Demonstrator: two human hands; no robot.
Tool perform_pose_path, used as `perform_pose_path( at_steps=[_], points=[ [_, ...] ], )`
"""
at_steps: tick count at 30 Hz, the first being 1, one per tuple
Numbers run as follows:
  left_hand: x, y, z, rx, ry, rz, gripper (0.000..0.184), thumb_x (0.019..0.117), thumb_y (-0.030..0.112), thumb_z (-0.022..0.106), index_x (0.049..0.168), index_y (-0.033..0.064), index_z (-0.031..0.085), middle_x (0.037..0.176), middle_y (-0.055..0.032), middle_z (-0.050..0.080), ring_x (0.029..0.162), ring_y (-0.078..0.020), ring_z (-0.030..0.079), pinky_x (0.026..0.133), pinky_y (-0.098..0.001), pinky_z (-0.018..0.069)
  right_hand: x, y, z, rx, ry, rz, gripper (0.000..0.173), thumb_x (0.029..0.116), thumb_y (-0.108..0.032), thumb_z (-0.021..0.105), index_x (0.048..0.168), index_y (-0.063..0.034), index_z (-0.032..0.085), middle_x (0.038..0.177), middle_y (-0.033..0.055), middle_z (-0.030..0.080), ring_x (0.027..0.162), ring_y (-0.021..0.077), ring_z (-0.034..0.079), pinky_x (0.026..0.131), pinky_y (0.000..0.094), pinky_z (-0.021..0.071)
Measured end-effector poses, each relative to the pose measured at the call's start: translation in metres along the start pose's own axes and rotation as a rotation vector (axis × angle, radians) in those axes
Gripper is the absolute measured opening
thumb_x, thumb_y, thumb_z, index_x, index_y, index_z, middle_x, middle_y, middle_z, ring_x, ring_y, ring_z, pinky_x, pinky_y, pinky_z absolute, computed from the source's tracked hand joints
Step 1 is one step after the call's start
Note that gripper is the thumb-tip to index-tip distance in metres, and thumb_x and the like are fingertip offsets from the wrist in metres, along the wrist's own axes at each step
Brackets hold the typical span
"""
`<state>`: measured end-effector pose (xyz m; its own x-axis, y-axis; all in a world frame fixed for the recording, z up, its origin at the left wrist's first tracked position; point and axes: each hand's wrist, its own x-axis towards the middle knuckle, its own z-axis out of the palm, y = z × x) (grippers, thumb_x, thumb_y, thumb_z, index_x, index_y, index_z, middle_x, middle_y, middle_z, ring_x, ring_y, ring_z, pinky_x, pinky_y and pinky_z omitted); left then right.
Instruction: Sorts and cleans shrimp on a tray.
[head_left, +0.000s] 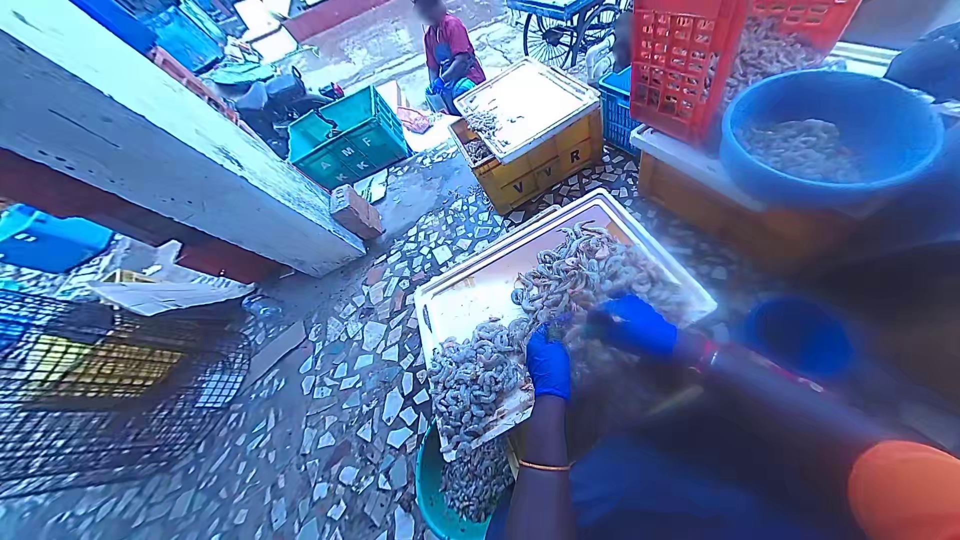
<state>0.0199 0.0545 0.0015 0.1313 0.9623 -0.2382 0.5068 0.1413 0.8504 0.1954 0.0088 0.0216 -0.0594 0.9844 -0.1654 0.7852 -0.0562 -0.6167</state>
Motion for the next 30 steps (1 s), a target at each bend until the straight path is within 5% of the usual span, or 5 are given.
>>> perform_pose_path(
  at_steps=[6,11,19,22,30],
  points=[
    [0.009,-0.016,-0.006,0.091,-0.196,0.2,0.049,0.1021,0.0,0.048,0.149,0.014,0.056,0.147,-0.011,0.059,0.138,-0.0219,0.054,0.118,-0.0407,0.0401,-0.002,0.001,-0.006,0.047,0.088,0.007,0.04,0.1041,-0.04,0.054,0.122,-0.0106,0.073,0.123,0.014,0.072,0.123,0.03,0.063,0.115,0.0505,0.0373],
    [-0.002,-0.008,0.002,-0.033,-0.284,0.214,0.035,0.1022,-0.001,0.052,0.136,-0.0044,0.059,0.14,-0.0215,0.06,0.134,-0.0219,0.055,0.116,-0.0339,0.0413,-0.002,-0.003,-0.001,0.108,0.059,0.018,0.044,0.1016,-0.045,0.057,0.119,-0.0085,0.074,0.121,0.0158,0.071,0.119,0.0301,0.063,0.109,0.051,0.0433],
    [0.004,0.004,-0.001,0.679,-0.111,0.183,0.033,0.1039,0.017,0.052,0.132,0.0123,0.068,0.136,-0.0197,0.064,0.13,-0.0372,0.058,0.109,-0.058,0.0422,-0.003,-0.013,0.004,0.594,0.161,0.158,0.024,0.1029,-0.023,0.06,0.107,-0.0027,0.072,0.097,0.0062,0.071,0.09,0.0105,0.065,0.087,0.0319,0.0532],
    [0.012,-0.007,-0.008,0.376,-0.125,0.114,0.036,0.1009,0.006,0.052,0.134,0.0057,0.066,0.137,-0.018,0.064,0.134,-0.0291,0.057,0.115,-0.0476,0.0412,-0.002,-0.005,-0.003,0.642,0.184,0.156,0.023,0.1038,-0.023,0.059,0.106,-0.004,0.072,0.088,0.003,0.069,0.078,0.0083,0.063,0.077,0.0292,0.0538],
    [0.007,-0.017,0.006,-0.487,-0.197,0.102,0.04,0.1022,-0.007,0.04,0.139,-0.0046,0.054,0.136,-0.0176,0.061,0.123,-0.014,0.059,0.107,-0.0303,0.0477,0.006,0.008,0.009,0.158,0.108,-0.085,0.031,0.1039,-0.026,0.057,0.128,-0.0144,0.071,0.123,0.012,0.07,0.118,0.028,0.064,0.103,0.0495,0.0478]
  ],
)
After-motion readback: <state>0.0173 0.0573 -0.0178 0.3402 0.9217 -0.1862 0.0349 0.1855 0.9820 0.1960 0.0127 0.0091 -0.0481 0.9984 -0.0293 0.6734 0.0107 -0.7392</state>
